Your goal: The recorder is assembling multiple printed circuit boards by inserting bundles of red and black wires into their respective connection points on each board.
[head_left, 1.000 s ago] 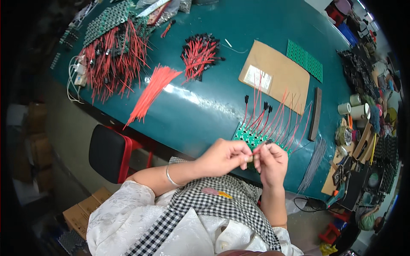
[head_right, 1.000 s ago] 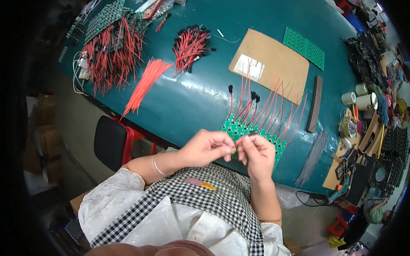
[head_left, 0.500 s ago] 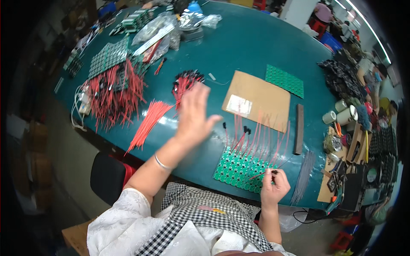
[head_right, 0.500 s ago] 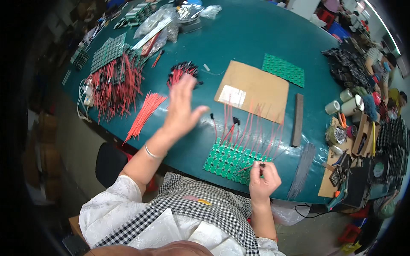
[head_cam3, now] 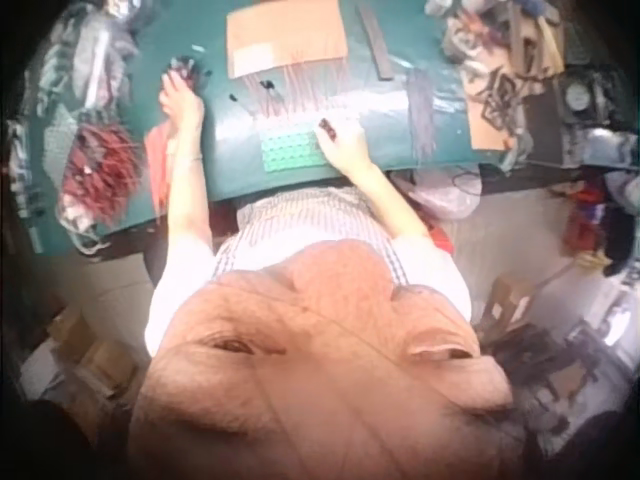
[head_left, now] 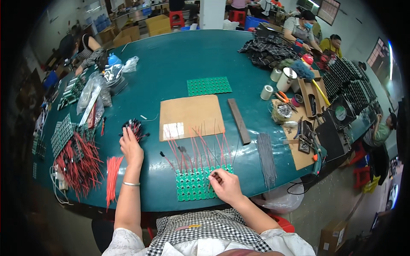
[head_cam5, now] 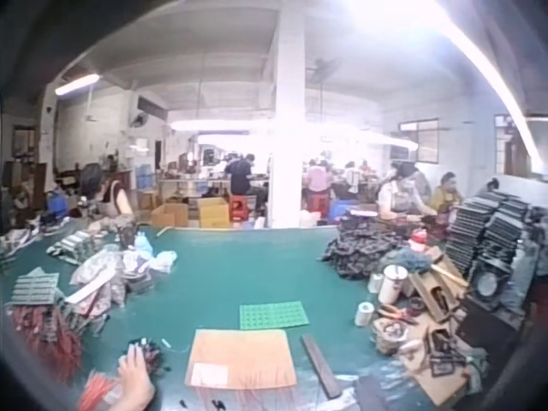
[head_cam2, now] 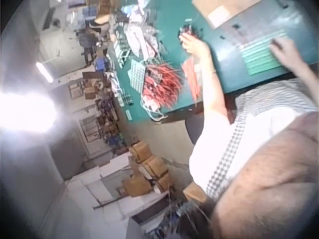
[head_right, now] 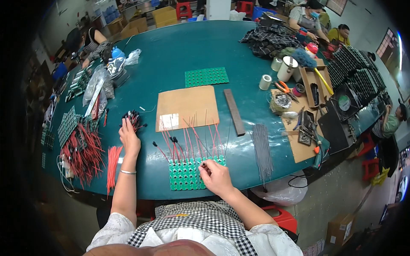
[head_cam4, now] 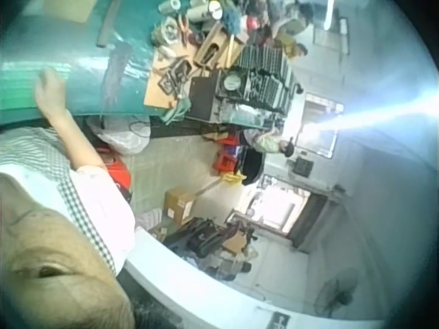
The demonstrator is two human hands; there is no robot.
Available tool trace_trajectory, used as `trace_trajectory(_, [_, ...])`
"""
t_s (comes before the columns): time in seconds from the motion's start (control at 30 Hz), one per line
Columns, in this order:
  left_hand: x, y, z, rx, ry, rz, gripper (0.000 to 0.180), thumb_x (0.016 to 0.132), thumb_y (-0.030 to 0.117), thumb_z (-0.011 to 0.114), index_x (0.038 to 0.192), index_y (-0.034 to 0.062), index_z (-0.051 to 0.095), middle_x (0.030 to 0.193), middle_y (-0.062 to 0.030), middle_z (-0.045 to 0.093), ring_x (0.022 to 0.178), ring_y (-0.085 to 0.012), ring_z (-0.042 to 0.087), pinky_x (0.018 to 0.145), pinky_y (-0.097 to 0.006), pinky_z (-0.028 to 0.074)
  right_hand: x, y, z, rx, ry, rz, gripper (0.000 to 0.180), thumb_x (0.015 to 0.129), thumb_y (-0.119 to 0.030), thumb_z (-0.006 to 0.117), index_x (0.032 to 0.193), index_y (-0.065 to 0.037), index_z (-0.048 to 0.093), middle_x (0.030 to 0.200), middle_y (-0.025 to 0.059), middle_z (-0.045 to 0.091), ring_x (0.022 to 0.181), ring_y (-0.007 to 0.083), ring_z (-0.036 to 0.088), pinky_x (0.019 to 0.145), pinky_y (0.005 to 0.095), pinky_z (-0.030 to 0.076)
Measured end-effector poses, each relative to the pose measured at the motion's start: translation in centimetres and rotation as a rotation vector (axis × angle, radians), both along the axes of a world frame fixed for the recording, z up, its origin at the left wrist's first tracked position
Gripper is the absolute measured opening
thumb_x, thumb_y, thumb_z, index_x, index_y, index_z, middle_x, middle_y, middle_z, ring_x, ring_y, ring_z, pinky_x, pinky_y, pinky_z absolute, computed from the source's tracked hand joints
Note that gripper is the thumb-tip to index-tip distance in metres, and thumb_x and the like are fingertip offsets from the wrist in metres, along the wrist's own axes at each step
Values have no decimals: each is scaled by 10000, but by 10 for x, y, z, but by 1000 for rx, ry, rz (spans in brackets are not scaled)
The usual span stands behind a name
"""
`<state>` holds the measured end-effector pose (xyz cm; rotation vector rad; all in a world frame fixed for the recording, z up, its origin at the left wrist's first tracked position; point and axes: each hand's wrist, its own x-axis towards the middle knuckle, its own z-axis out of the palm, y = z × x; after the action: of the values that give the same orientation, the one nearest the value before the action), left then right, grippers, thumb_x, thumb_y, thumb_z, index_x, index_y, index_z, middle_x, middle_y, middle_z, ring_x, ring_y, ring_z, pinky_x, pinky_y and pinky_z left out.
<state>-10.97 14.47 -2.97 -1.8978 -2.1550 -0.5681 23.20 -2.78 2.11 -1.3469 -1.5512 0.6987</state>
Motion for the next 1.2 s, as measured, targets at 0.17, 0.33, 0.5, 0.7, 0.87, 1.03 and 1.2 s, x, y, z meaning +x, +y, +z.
trace_trajectory(0.17, [15, -46, 0, -27, -62, -126, 795, 758, -181, 490, 1522, -60, 309, 1574, -290, 315, 1302, -479, 413, 1111, -526, 358, 8, -2, 4, 91, 31, -79, 115, 880, -54, 711, 949, -15, 628, 792, 135, 686, 624, 237, 687, 573, 349, 538])
trace_trajectory(0.33, [27, -98, 7, -6, -76, -184, 756, 785, -170, 520, 1507, -93, 309, 1568, -312, 307, 1330, -492, 391, 1142, -506, 327, 14, 3, -6, 91, -95, -28, 90, 887, -68, 710, 939, -26, 648, 784, 130, 689, 637, 253, 680, 585, 346, 536])
trace_trajectory(0.5, [53, -128, 43, 64, -169, -134, 681, 829, 10, 715, 1454, 59, 449, 1580, -191, 364, 1361, -429, 414, 1091, -555, 323, 20, 11, 1, -97, -113, 70, 86, 886, -87, 703, 940, -29, 671, 833, 175, 698, 729, 361, 690, 663, 419, 548])
trace_trajectory(0.7, [52, -132, 46, 53, -53, -241, 302, 764, 42, 758, 1029, 114, 632, 1400, -96, 535, 1300, -365, 469, 1029, -533, 335, 11, 21, -9, -143, 49, -48, 65, 892, -62, 720, 938, -17, 714, 787, 154, 719, 640, 254, 712, 589, 343, 548])
trace_trajectory(0.87, [52, -134, 50, 42, -84, -281, 255, 747, 104, 807, 957, 104, 663, 1197, -43, 606, 1176, -310, 524, 1003, -509, 338, 1, 23, -15, -163, 132, -63, 46, 905, -25, 700, 939, 5, 705, 775, 108, 732, 602, 144, 698, 544, 277, 533])
trace_trajectory(1.03, [44, -132, 43, 51, -41, -256, 169, 775, 119, 796, 878, 113, 663, 960, -11, 615, 999, -252, 557, 915, -464, 348, -9, 26, -14, -144, 78, -67, 58, 941, -30, 677, 977, 13, 691, 782, 95, 729, 606, 124, 678, 550, 256, 524])
trace_trajectory(1.2, [43, -127, 47, 13, -80, -215, 138, 813, 103, 765, 864, 101, 636, 939, -18, 618, 931, -238, 565, 882, -437, 349, -14, 29, -19, -117, 8, -82, 63, 948, -48, 675, 984, 3, 687, 756, 90, 717, 602, 143, 690, 542, 275, 528])
